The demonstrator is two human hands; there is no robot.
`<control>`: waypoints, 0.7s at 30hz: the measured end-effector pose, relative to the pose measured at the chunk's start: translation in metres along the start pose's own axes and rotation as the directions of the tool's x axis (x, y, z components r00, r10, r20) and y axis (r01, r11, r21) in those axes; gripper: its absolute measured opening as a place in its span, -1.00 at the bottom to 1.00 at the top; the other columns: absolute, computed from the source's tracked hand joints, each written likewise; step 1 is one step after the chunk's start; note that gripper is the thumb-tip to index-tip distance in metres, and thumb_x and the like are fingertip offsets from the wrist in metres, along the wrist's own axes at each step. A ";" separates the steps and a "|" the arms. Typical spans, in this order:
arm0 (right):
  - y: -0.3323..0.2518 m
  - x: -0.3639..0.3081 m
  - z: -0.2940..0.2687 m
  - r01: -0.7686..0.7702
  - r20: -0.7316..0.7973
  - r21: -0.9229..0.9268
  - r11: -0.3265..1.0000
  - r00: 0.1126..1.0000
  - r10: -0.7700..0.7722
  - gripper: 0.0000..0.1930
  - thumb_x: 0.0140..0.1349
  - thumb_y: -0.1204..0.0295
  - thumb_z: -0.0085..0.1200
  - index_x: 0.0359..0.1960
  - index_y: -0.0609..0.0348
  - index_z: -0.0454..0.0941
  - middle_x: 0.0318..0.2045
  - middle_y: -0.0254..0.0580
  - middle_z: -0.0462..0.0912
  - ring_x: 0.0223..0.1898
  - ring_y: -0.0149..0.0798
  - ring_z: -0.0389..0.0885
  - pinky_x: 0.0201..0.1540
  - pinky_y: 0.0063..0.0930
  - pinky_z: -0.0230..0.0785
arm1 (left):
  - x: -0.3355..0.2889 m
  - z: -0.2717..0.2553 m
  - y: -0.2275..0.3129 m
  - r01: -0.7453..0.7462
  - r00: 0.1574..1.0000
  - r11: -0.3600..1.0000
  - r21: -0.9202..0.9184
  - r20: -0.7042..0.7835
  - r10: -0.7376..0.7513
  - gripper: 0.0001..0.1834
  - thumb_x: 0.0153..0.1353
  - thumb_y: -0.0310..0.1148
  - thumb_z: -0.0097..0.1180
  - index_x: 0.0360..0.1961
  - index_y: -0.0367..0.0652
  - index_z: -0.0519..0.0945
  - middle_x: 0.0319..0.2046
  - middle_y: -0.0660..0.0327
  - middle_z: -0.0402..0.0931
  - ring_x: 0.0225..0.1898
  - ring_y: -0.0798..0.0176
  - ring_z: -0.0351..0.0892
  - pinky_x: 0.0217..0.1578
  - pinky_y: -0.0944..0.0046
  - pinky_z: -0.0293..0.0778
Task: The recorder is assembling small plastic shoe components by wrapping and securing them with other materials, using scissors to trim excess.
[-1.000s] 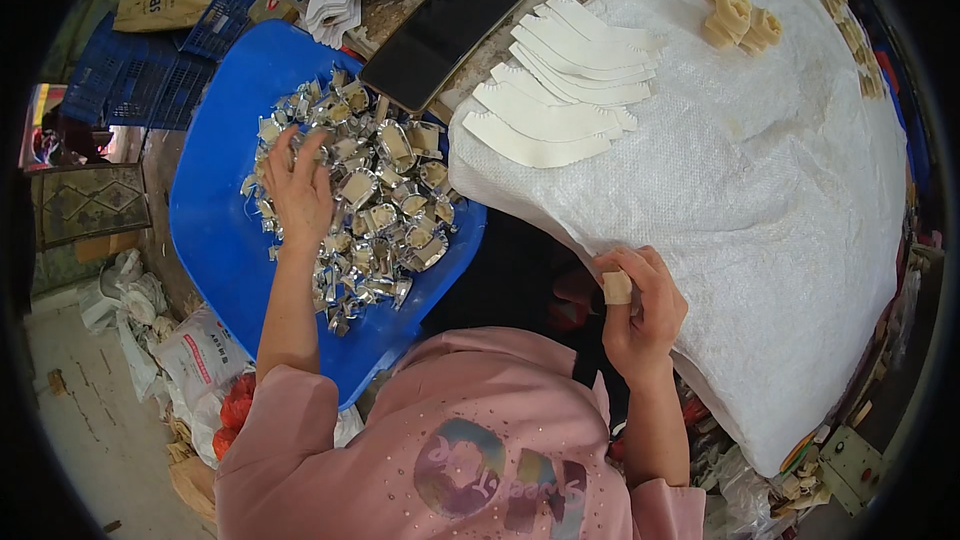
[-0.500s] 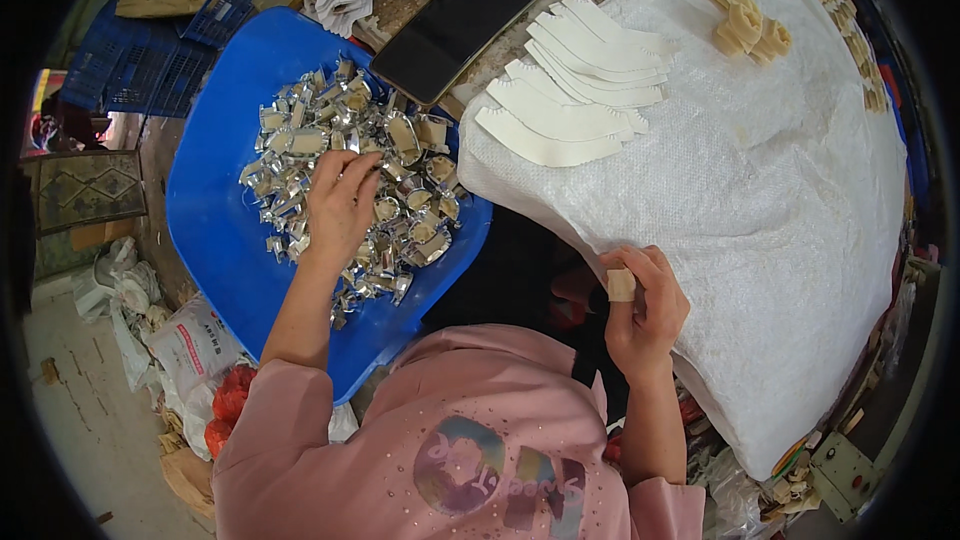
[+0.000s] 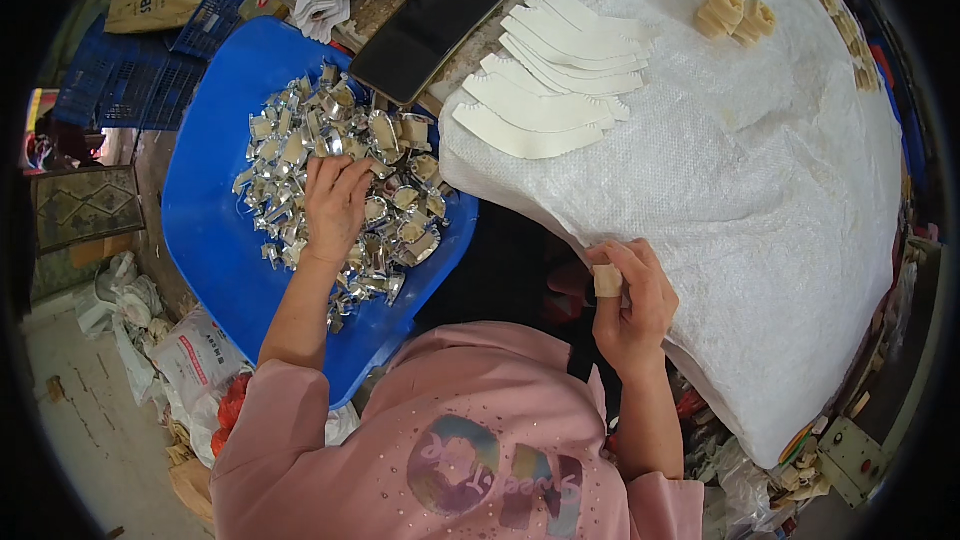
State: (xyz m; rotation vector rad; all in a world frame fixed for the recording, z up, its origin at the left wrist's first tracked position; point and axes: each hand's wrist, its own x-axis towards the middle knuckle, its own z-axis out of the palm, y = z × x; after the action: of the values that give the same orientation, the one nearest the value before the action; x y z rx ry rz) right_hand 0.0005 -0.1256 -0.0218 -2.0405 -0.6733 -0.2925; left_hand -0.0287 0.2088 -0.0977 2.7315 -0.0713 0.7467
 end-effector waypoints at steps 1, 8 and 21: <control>0.000 0.000 0.000 -0.001 -0.001 -0.001 1.000 1.000 0.001 -0.77 0.11 0.70 -0.01 -0.17 0.27 0.43 -0.43 -0.06 0.59 -0.50 -0.17 0.50 -0.48 -0.45 0.35 | -0.001 0.002 -0.001 0.024 1.000 1.000 0.005 -0.002 -0.024 -0.71 -0.16 -0.60 0.24 -0.32 -0.11 0.63 -0.34 0.22 0.43 -0.33 0.10 0.38 -0.30 0.18 0.39; -0.003 0.001 -0.003 -0.031 -0.002 0.036 0.999 0.999 0.032 -0.75 0.08 0.71 0.01 -0.18 0.25 0.45 -0.43 -0.09 0.60 -0.49 -0.18 0.53 -0.47 -0.45 0.36 | 0.000 0.005 0.002 0.073 0.995 0.994 0.078 0.063 -0.078 -0.74 -0.11 -0.54 0.21 -0.32 -0.06 0.62 -0.35 0.25 0.42 -0.23 0.11 0.35 -0.20 0.14 0.25; 0.008 0.093 0.002 0.058 0.222 -0.181 0.982 0.975 -0.016 -0.67 -0.13 0.66 0.07 -0.22 0.30 0.51 -0.23 -0.04 0.52 -0.15 -0.03 0.41 -0.09 -0.23 0.34 | 0.051 -0.024 0.072 0.108 0.987 0.949 -0.297 -0.081 -0.138 -0.74 -0.14 -0.66 0.19 -0.35 -0.20 0.60 -0.39 0.13 0.43 -0.30 0.06 0.44 -0.29 0.14 0.40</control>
State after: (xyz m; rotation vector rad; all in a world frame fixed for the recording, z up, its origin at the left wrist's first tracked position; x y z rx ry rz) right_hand 0.0816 -0.0953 0.0140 -2.2637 -0.8476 -0.1565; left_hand -0.0054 0.1492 -0.0319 2.3909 0.0114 0.7708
